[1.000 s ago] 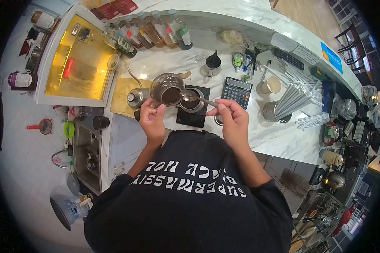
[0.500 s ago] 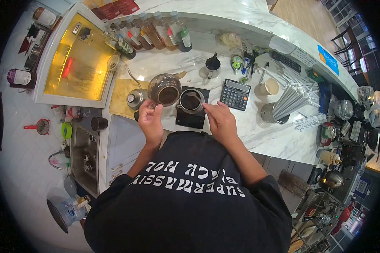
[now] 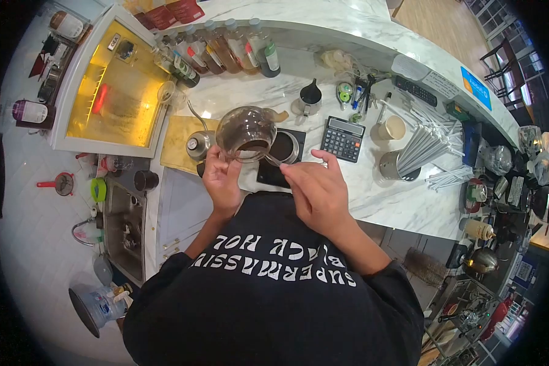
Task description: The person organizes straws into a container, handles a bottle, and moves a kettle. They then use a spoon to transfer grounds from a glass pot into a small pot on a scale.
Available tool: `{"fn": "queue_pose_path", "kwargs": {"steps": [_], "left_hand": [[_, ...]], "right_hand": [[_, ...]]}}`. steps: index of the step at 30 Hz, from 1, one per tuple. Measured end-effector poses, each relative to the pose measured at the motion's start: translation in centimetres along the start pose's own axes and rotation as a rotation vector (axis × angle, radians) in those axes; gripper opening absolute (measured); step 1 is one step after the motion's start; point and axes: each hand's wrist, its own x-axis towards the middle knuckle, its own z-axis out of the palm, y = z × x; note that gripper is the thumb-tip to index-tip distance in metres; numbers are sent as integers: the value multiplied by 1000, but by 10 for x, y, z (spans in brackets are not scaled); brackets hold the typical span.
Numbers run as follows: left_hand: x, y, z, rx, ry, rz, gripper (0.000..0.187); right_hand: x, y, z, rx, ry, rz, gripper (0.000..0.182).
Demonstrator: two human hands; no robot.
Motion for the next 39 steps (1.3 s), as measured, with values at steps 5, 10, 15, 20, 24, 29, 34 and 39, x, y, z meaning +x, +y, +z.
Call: {"fn": "queue_pose_path", "kwargs": {"steps": [5, 10, 15, 20, 24, 29, 34, 39], "left_hand": [[0, 10, 0, -72, -49, 49, 25], [0, 12, 2, -98, -45, 64, 25], [-1, 8, 0, -93, -41, 66, 25], [0, 8, 0, -38, -60, 114, 24], [1, 13, 3, -6, -65, 133, 24], [1, 11, 4, 11, -58, 136, 25], [0, 9, 6, 4, -56, 130, 25], [0, 10, 8, -16, -34, 125, 24]], "right_hand": [[4, -5, 6, -64, -80, -31, 35], [3, -4, 15, -59, -71, -39, 37], [2, -5, 14, -45, -61, -39, 38], [1, -5, 13, -54, -83, -26, 37], [1, -4, 9, -83, -70, -29, 37], [-2, -3, 8, -118, -84, -13, 36], [-3, -3, 8, -135, -91, -8, 37], [-1, -2, 5, -139, -80, -18, 39]]}}
